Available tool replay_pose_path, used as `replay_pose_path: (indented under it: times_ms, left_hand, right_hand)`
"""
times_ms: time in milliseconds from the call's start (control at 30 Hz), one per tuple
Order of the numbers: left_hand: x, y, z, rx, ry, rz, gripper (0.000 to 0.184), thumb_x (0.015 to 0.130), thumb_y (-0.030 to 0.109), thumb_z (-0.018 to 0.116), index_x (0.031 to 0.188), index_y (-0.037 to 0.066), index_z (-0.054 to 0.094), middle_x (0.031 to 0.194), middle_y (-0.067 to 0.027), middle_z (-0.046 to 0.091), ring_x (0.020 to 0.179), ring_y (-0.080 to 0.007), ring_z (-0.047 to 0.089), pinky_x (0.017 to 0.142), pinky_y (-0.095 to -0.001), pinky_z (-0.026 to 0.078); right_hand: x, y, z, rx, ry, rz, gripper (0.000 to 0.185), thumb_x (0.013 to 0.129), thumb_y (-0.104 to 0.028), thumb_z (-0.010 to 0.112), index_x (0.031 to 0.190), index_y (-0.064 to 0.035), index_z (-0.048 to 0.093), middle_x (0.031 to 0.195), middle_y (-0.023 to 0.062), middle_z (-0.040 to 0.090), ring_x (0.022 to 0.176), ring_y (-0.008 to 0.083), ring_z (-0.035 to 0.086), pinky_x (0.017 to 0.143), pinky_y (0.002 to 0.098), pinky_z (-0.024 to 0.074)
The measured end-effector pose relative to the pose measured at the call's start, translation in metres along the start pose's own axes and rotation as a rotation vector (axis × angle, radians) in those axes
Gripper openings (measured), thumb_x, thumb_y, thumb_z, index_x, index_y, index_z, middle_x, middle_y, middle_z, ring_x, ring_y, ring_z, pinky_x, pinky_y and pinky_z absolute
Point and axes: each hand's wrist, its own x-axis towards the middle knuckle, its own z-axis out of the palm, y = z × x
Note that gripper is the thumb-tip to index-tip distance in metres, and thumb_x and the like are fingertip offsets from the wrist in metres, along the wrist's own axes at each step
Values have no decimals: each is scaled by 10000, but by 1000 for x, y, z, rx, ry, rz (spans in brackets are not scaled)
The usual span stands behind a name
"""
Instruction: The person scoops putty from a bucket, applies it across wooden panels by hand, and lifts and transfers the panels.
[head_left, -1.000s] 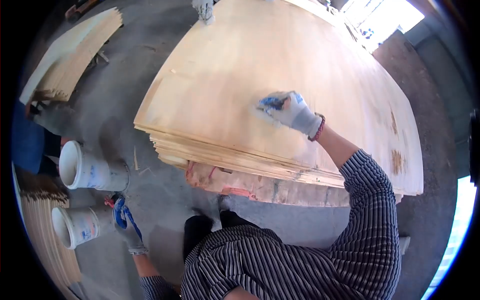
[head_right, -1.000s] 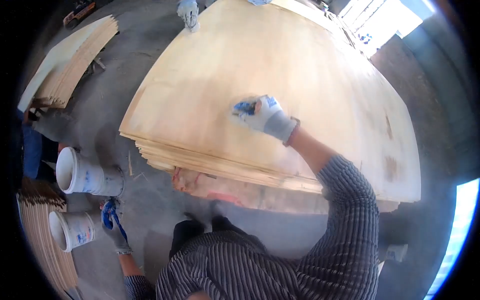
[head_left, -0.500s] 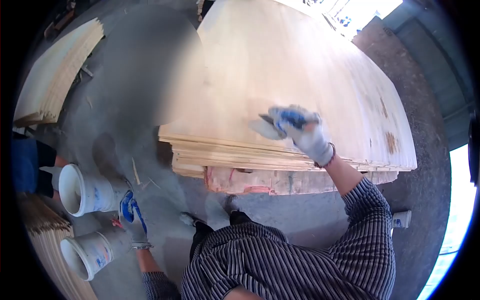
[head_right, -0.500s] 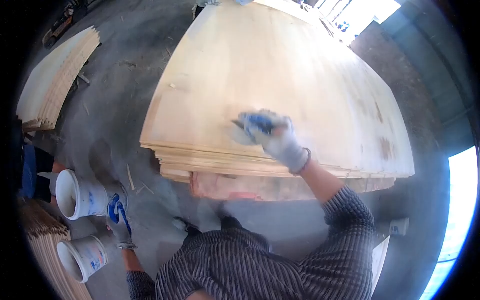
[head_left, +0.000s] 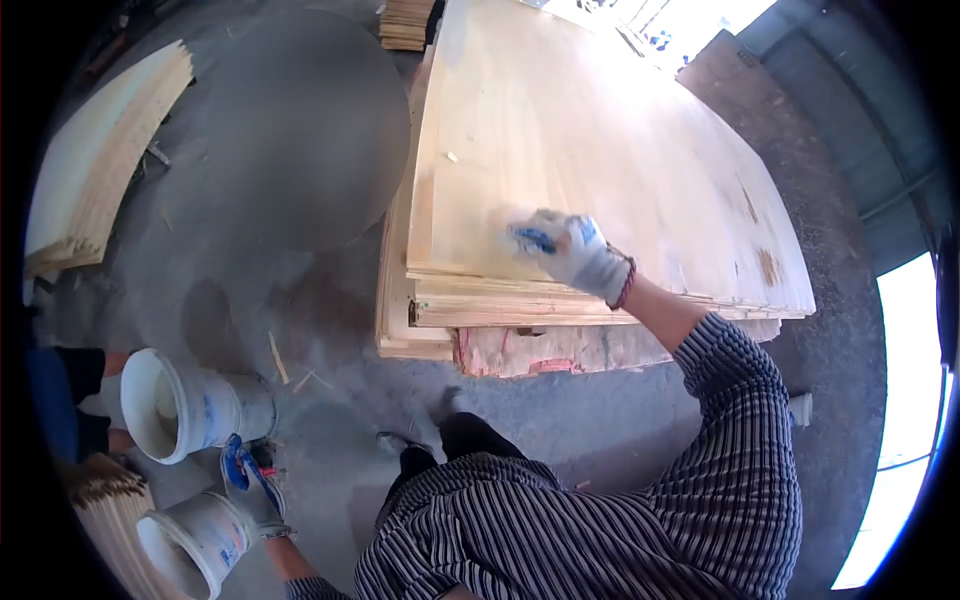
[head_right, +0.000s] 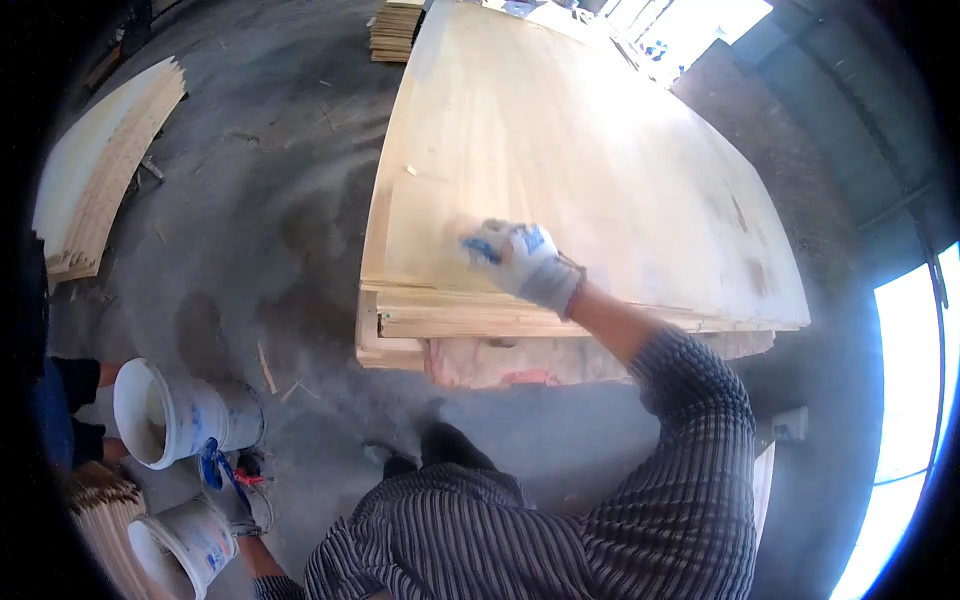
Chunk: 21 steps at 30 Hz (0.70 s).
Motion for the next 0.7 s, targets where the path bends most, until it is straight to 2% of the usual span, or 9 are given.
replay_pose_path:
  times_ms: [67, 200, 333, 467, 533, 567, 633, 667, 700]
  left_hand:
    - [10, -2, 0, -2, 6, -33, 321, 977, 38, 517, 1279, -71, 528, 1289, -133, 580, 1169, -203, 549, 1026, -320, 406]
    - [33, 2, 13, 37, -16, -30, 335, 980, 44, 516, 1293, -75, 515, 1296, -135, 574, 1175, -199, 545, 1029, -323, 404]
    - [47, 36, 27, 102, -11, -28, 355, 977, 42, 517, 1310, -79, 499, 1301, -140, 570, 1183, -211, 544, 1034, -330, 403]
    - [61, 28, 11, 163, 23, 1, 366, 973, 38, 512, 1315, -88, 491, 1289, -148, 584, 1172, -229, 560, 1030, -340, 409]
    - [62, -6, -14, 170, 56, -27, 357, 972, 52, 514, 1301, -85, 512, 1285, -152, 594, 1177, -234, 562, 1036, -351, 406]
    - [61, -10, -20, 250, 65, -1, 349, 969, 60, 520, 1288, -82, 526, 1289, -153, 595, 1181, -235, 559, 1039, -353, 405]
    - [53, -11, -24, 429, 102, 8, 320, 969, 87, 542, 1243, -77, 564, 1262, -150, 610, 1177, -239, 560, 1040, -357, 406]
    - [49, -7, -21, 439, 108, -4, 320, 969, 87, 542, 1243, -77, 564, 1262, -150, 610, 1177, -239, 560, 1040, -357, 406]
    - [42, -3, -16, 383, 144, -54, 314, 971, 56, 537, 1253, -79, 559, 1264, -141, 613, 1175, -224, 565, 1042, -343, 409]
  right_hand:
    - [-1, -10, -7, 58, 17, -38, 215, 883, -234, 649, 1041, -107, 722, 981, 103, 688, 873, 296, 662, 755, 374, 547]
    - [38, -9, -11, 541, 106, 43, 237, 864, -117, 675, 1094, -73, 710, 984, 107, 718, 806, 229, 675, 707, 330, 552]
    - [141, 37, -15, 1289, 520, 254, 234, 856, 13, 650, 1087, 45, 667, 943, 111, 710, 737, 167, 667, 581, 290, 551]
    - [244, 99, -13, 1571, 728, 267, 153, 814, 53, 645, 961, 19, 667, 889, 145, 686, 674, 230, 655, 547, 351, 572]
    - [286, 137, 1, 1775, 643, 315, 235, 840, -31, 618, 1068, 18, 643, 854, 101, 642, 708, 211, 631, 645, 412, 567]
    - [311, 164, 19, 1781, 635, 313, 235, 840, -31, 618, 1068, 18, 643, 854, 101, 642, 708, 211, 631, 645, 412, 567]
    - [355, 208, 59, 1588, 656, 738, 191, 807, -51, 654, 985, 14, 678, 798, 104, 660, 659, 218, 646, 592, 385, 565]
    - [353, 189, 47, 773, 633, 894, 127, 776, -76, 678, 856, 21, 698, 733, 117, 674, 575, 227, 650, 518, 350, 552]
    - [365, 205, 51, 756, 625, 874, 122, 768, -88, 683, 815, 23, 699, 730, 127, 685, 545, 235, 652, 490, 343, 544]
